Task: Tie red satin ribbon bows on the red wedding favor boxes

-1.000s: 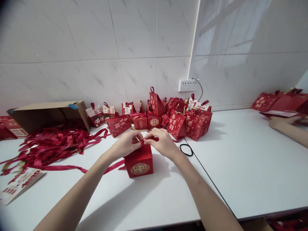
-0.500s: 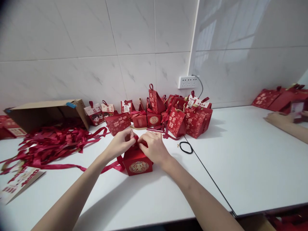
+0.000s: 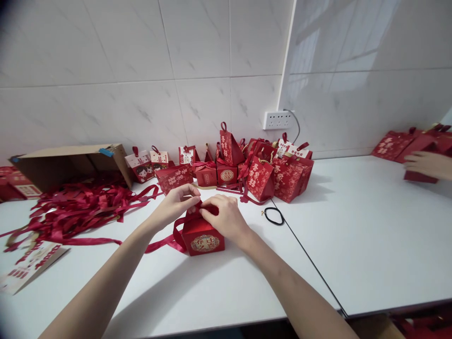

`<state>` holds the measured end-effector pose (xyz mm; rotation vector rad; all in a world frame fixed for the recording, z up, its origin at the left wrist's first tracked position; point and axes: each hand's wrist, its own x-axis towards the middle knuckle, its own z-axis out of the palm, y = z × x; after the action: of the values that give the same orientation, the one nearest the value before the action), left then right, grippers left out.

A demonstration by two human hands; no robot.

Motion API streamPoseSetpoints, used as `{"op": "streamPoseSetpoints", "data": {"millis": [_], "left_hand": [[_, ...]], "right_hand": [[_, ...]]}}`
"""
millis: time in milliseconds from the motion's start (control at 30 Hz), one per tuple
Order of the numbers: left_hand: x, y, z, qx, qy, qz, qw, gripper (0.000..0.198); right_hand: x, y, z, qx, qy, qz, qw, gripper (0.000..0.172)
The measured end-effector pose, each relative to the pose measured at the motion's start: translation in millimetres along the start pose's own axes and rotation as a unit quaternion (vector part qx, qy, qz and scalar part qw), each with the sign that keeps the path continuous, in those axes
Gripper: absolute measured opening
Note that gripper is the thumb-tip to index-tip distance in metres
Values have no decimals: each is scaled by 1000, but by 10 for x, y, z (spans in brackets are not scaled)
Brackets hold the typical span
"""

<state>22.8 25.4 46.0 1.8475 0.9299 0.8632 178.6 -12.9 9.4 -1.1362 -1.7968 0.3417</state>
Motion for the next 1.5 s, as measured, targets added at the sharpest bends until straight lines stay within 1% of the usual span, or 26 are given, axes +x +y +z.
{"op": "streamPoseSetpoints", "data": {"millis": [100, 200, 300, 367, 467, 533, 600, 733, 933, 1033, 1133, 1167, 1233, 1300, 1333, 1367, 1433, 1500], "left_hand": [[-5, 8, -8, 4, -1, 6, 1000, 13], [4, -3, -37, 54, 11, 25, 998, 13], [14, -32, -68, 76, 16, 33, 996, 15], [18, -56, -77, 66, 13, 34, 997, 15], [18, -87, -72, 21, 11, 28, 999, 15], [15, -95, -62, -7, 7, 27, 1000, 16], [10, -89, -52, -11, 2, 32, 999, 17], [-7, -54, -42, 16, -4, 52, 998, 15], [-27, -40, -50, 34, 6, 60, 998, 14], [-22, -71, -59, 36, 1, 52, 998, 14], [-19, -107, -62, 46, -3, 52, 998, 14], [-28, -114, -63, 52, 2, 55, 997, 15], [-75, -119, -74, 67, 32, 58, 996, 18], [-166, -114, -100, 94, 67, 43, 992, 22], [-224, -111, -117, 110, 73, 23, 991, 25], [-285, -108, -136, 126, 65, -4, 990, 27], [-393, -105, -173, 144, 13, -66, 987, 34], [-458, -100, -201, 139, -42, -113, 983, 37]], "right_hand": [[3, 12, -4, 27, -12, 21, 999, 10], [22, 66, -9, 74, -19, 58, 995, 13], [45, 107, -18, 80, -15, 88, 993, 15], [55, 113, -27, 86, -33, 96, 991, 15], [61, 104, -40, 94, -59, 105, 988, 13], [61, 96, -38, 88, -67, 120, 987, 14], [60, 88, -25, 70, -78, 132, 986, 15], [58, 76, 6, 46, -76, 103, 991, 10], [64, 142, 5, 66, -80, 53, 993, 20], [67, 167, 23, 57, -84, 55, 993, 18], [69, 147, 48, 49, -93, 72, 992, 17], [68, 134, 55, 48, -92, 79, 991, 15], [63, 105, 64, 53, -80, 96, 991, 12], [54, 83, 72, 61, -59, 109, 990, 10], [49, 76, 76, 62, -49, 113, 990, 10], [43, 71, 81, 61, -40, 113, 991, 10], [33, 68, 90, 62, -29, 109, 992, 9], [25, 66, 96, 78, -28, 99, 992, 10]]}}
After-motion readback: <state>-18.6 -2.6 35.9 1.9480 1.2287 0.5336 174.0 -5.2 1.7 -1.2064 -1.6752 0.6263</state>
